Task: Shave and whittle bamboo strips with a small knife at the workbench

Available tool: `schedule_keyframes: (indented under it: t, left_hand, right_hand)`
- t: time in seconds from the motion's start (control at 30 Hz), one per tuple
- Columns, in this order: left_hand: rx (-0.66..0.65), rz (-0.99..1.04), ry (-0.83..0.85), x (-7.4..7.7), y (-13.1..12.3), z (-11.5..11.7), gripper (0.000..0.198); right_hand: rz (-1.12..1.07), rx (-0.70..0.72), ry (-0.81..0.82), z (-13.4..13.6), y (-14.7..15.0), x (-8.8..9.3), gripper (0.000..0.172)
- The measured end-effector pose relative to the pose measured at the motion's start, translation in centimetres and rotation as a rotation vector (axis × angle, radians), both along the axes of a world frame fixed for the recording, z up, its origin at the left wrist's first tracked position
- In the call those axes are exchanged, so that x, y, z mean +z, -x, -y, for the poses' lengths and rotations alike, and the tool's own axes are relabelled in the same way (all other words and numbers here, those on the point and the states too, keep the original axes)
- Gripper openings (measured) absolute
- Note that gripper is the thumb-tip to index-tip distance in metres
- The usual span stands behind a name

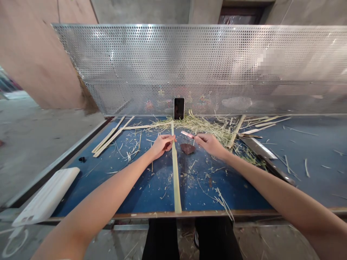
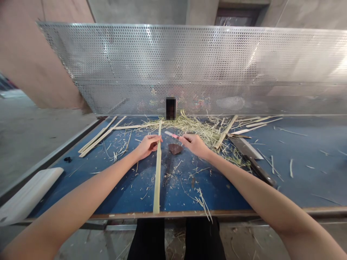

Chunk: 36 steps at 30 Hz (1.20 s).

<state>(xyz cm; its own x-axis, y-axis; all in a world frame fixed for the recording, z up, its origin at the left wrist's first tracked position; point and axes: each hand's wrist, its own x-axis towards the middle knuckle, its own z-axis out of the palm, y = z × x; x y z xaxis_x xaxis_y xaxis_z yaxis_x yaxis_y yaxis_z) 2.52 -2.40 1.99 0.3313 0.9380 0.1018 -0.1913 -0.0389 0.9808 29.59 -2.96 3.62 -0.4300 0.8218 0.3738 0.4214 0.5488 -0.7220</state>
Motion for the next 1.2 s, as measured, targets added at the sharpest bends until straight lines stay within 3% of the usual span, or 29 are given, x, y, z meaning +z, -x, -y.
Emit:
schedule_keyframes:
  t: [0.07, 0.17, 0.27, 0.67, 1.1, 1.2]
  left_hand:
    - [-0.004, -0.003, 0.002, 0.0, 0.0, 0.0, 0.036]
    - [0.001, -0.01, 0.019, 0.0, 0.0, -0.1, 0.038]
    - [-0.019, -0.042, 0.041, -0.1, 0.1, -0.3, 0.041]
    - [-0.017, -0.107, -0.005, -1.0, 0.0, -1.0, 0.046]
    - [0.032, -0.167, -0.049, -1.3, 0.0, -0.7, 0.051]
    - [0.037, -0.173, -0.049, -1.2, 0.0, -0.6, 0.052]
  right_hand:
    - [0.052, 0.067, 0.001, 0.4, 0.1, 0.2, 0.051]
    - [0.129, 0.207, 0.054, 1.1, 0.5, 0.1, 0.037]
    - [0.211, 0.305, -0.016, 1.8, 1.0, 0.1, 0.03]
    - [0.255, 0.251, -0.317, 3.3, 2.4, -0.7, 0.024]
    - [0.212, 0.371, -0.158, 3.4, 2.2, 0.5, 0.026]
    - [0.205, 0.466, -0.144, 3.9, 2.2, 0.9, 0.024]
